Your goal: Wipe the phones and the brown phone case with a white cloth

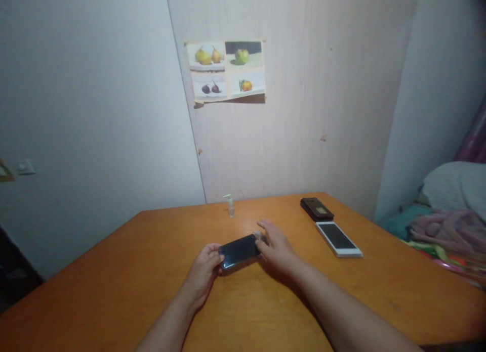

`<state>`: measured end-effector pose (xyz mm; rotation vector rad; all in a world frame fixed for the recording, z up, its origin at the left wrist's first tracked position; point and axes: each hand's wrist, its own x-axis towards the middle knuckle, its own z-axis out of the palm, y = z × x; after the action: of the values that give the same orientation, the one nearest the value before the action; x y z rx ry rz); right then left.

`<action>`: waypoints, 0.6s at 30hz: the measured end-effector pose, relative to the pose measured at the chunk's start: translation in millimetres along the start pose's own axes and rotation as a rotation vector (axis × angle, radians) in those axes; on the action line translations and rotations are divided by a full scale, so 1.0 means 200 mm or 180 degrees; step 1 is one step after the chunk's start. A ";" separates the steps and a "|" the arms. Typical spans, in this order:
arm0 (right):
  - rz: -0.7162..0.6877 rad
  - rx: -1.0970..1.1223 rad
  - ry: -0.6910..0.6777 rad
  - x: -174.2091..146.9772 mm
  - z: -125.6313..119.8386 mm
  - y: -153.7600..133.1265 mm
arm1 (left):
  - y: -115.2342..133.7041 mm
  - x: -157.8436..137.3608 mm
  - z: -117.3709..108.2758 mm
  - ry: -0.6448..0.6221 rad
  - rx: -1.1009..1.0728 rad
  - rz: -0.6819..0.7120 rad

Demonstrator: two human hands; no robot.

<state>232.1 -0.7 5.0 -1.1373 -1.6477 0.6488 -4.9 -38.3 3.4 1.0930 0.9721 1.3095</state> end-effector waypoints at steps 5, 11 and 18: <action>-0.0892 -0.1142 -0.1321 -0.11 -0.01 -0.15 | 0.00 0.01 -0.02 -0.0203 0.0157 -0.0148; -0.0870 -0.1726 -0.1449 -0.15 0.01 -0.20 | 0.02 0.02 -0.03 -0.0584 0.0263 -0.0278; 0.0071 -0.2237 -0.0384 -0.08 -0.14 -0.21 | 0.01 0.03 -0.04 -0.0449 0.0034 -0.0276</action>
<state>243.3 -35.0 44.4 -1.6307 -2.0410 0.1356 -13.6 -32.0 3.0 1.1234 0.9121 1.1428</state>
